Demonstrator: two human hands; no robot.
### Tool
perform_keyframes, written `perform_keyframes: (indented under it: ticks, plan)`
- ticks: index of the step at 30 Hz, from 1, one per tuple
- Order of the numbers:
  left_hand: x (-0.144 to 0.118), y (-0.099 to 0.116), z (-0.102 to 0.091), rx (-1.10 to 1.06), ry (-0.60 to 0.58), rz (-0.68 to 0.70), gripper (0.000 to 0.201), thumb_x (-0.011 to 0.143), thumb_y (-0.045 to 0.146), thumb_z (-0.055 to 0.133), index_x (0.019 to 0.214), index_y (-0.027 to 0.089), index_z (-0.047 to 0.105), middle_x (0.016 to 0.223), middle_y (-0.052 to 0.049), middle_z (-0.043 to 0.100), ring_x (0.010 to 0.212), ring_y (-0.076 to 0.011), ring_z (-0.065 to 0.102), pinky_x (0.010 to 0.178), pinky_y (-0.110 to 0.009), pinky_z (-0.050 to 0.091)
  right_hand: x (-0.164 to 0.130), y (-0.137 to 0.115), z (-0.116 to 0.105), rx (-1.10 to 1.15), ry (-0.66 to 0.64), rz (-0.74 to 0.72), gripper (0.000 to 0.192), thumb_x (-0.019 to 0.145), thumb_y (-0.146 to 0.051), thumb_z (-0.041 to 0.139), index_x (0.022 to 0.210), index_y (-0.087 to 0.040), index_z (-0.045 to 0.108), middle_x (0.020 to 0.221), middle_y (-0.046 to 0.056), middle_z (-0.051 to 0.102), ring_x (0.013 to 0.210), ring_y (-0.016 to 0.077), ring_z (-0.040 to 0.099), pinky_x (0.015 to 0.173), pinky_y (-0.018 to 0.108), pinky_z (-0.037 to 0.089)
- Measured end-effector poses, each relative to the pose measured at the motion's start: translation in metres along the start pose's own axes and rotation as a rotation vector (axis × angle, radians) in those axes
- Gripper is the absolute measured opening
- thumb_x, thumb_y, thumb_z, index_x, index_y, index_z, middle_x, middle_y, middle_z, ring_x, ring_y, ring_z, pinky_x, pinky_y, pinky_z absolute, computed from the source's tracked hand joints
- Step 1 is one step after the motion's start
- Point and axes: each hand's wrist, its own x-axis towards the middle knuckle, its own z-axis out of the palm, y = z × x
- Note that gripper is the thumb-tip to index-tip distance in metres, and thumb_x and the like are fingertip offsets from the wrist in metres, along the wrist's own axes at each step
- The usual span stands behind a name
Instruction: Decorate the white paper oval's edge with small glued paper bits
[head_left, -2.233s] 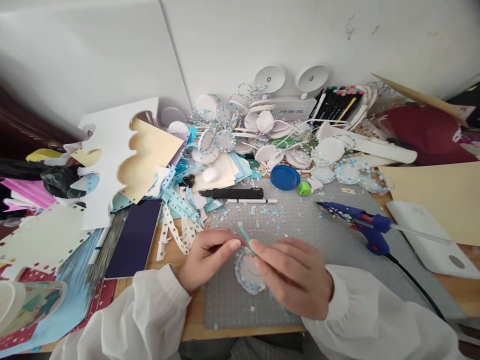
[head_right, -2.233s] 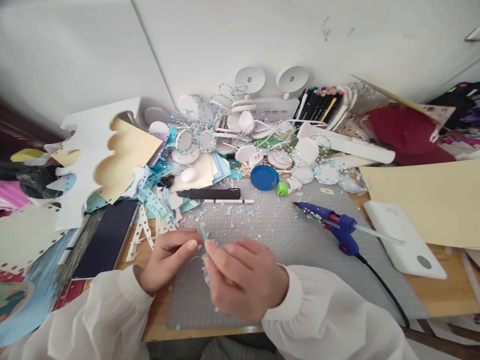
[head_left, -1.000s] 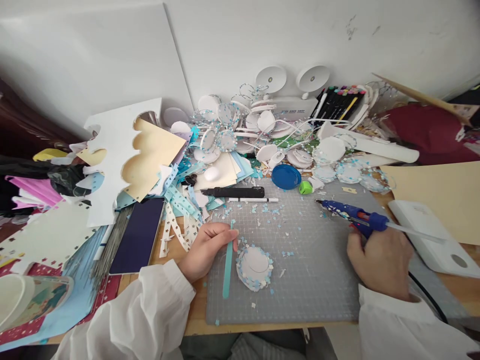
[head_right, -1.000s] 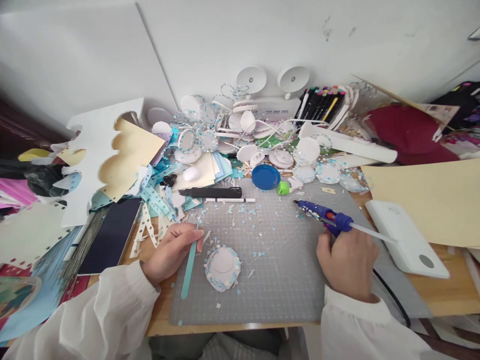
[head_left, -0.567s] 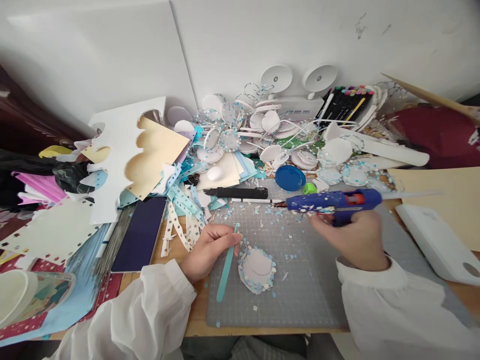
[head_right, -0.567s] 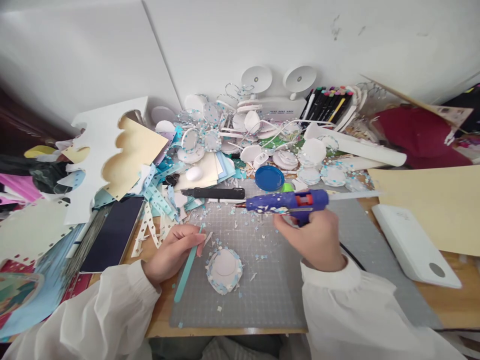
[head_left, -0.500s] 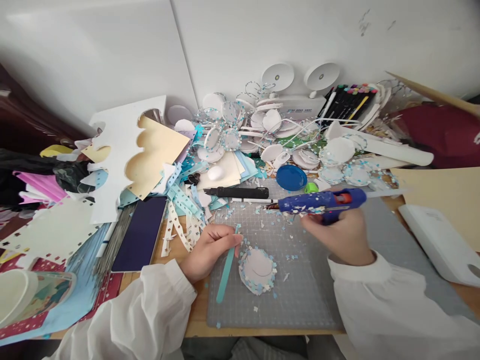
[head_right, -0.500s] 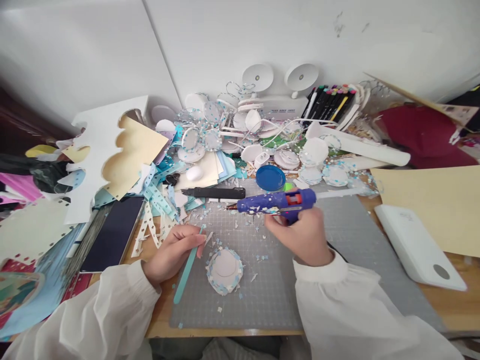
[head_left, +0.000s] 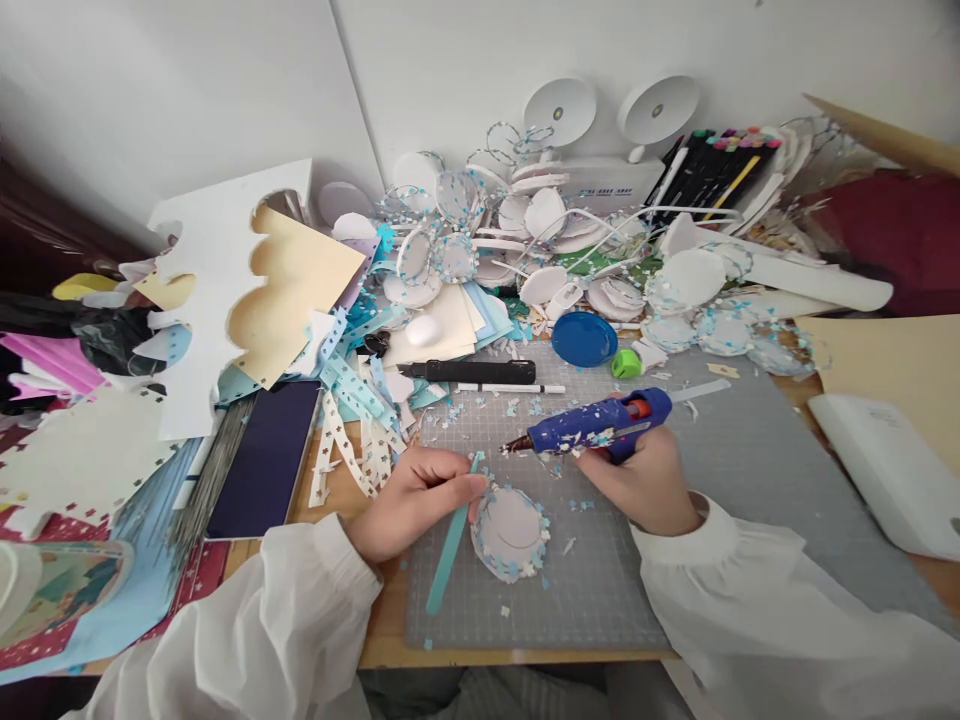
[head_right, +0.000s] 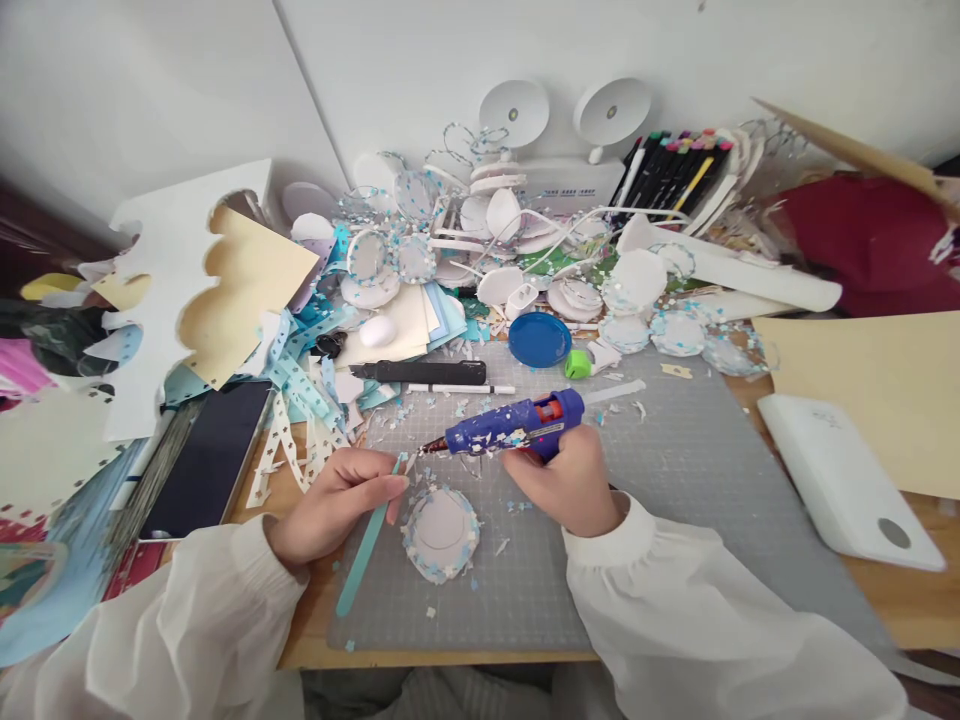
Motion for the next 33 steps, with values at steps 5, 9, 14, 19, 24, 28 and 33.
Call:
perform_keyframes:
  ticks: [5, 9, 14, 19, 24, 28, 33]
  plan:
    - [0.0003, 0.0025, 0.0008, 0.07, -0.001, 0.007, 0.045, 0.084, 0.046, 0.058, 0.052, 0.014, 0.06, 0.05, -0.002, 0.053, 0.05, -0.0109, 0.044, 0.05, -0.024, 0.033, -0.0015, 0.0012, 0.0029, 0.023, 0.033, -0.128, 0.026, 0.064, -0.021, 0.059, 0.049, -0.025, 0.038, 0.039, -0.005, 0.043, 0.042, 0.0155, 0.048, 0.047, 0.029, 0.047]
    - [0.0001, 0.0037, 0.0007, 0.103, -0.022, 0.026, 0.046, 0.086, 0.046, 0.056, 0.053, 0.014, 0.059, 0.05, -0.002, 0.053, 0.049, -0.0106, 0.044, 0.049, -0.024, 0.033, -0.0035, 0.0026, 0.004, 0.019, 0.037, -0.129, 0.024, 0.065, -0.022, 0.06, 0.05, -0.025, 0.042, 0.04, -0.004, 0.046, 0.045, 0.0167, 0.051, 0.047, 0.029, 0.045]
    - [-0.0004, 0.0035, 0.0006, 0.115, -0.028, 0.012, 0.045, 0.086, 0.045, 0.056, 0.054, 0.014, 0.058, 0.05, -0.001, 0.052, 0.049, -0.0104, 0.043, 0.049, -0.024, 0.031, -0.0038, 0.0047, 0.003, -0.011, 0.027, -0.122, 0.023, 0.066, -0.021, 0.062, 0.05, -0.024, 0.045, 0.042, -0.004, 0.048, 0.047, 0.0168, 0.052, 0.046, 0.028, 0.043]
    - [-0.0003, 0.0037, 0.001, 0.109, -0.038, 0.0, 0.044, 0.086, 0.044, 0.054, 0.054, 0.014, 0.057, 0.051, 0.0, 0.049, 0.05, -0.0104, 0.041, 0.05, -0.025, 0.028, -0.0025, 0.0035, 0.0018, -0.009, 0.033, -0.165, 0.028, 0.066, -0.017, 0.061, 0.048, -0.024, 0.041, 0.038, -0.004, 0.043, 0.042, 0.0151, 0.048, 0.047, 0.028, 0.044]
    - [0.0, 0.0043, 0.0013, 0.1, -0.047, 0.006, 0.044, 0.087, 0.044, 0.054, 0.054, 0.014, 0.056, 0.05, 0.0, 0.047, 0.049, -0.0106, 0.039, 0.049, -0.026, 0.027, -0.0015, 0.0024, 0.0011, -0.011, 0.018, -0.172, 0.03, 0.067, -0.018, 0.06, 0.046, -0.025, 0.039, 0.036, -0.006, 0.038, 0.039, 0.0138, 0.045, 0.048, 0.028, 0.047]
    - [0.0001, 0.0023, 0.0003, 0.1, -0.051, 0.012, 0.044, 0.087, 0.044, 0.054, 0.055, 0.014, 0.057, 0.05, 0.0, 0.047, 0.049, -0.0099, 0.039, 0.049, -0.025, 0.027, -0.0022, 0.0044, 0.0018, -0.025, 0.033, -0.183, 0.027, 0.067, -0.019, 0.06, 0.047, -0.024, 0.042, 0.038, -0.004, 0.042, 0.043, 0.0155, 0.049, 0.047, 0.028, 0.046]
    - [-0.0003, 0.0003, 0.0, 0.083, -0.056, 0.013, 0.043, 0.088, 0.043, 0.055, 0.056, 0.013, 0.057, 0.05, 0.001, 0.045, 0.049, -0.009, 0.037, 0.049, -0.024, 0.027, -0.0031, 0.0062, 0.0018, -0.078, 0.022, -0.198, 0.024, 0.068, -0.019, 0.057, 0.048, -0.024, 0.043, 0.041, -0.003, 0.048, 0.046, 0.016, 0.053, 0.049, 0.027, 0.045]
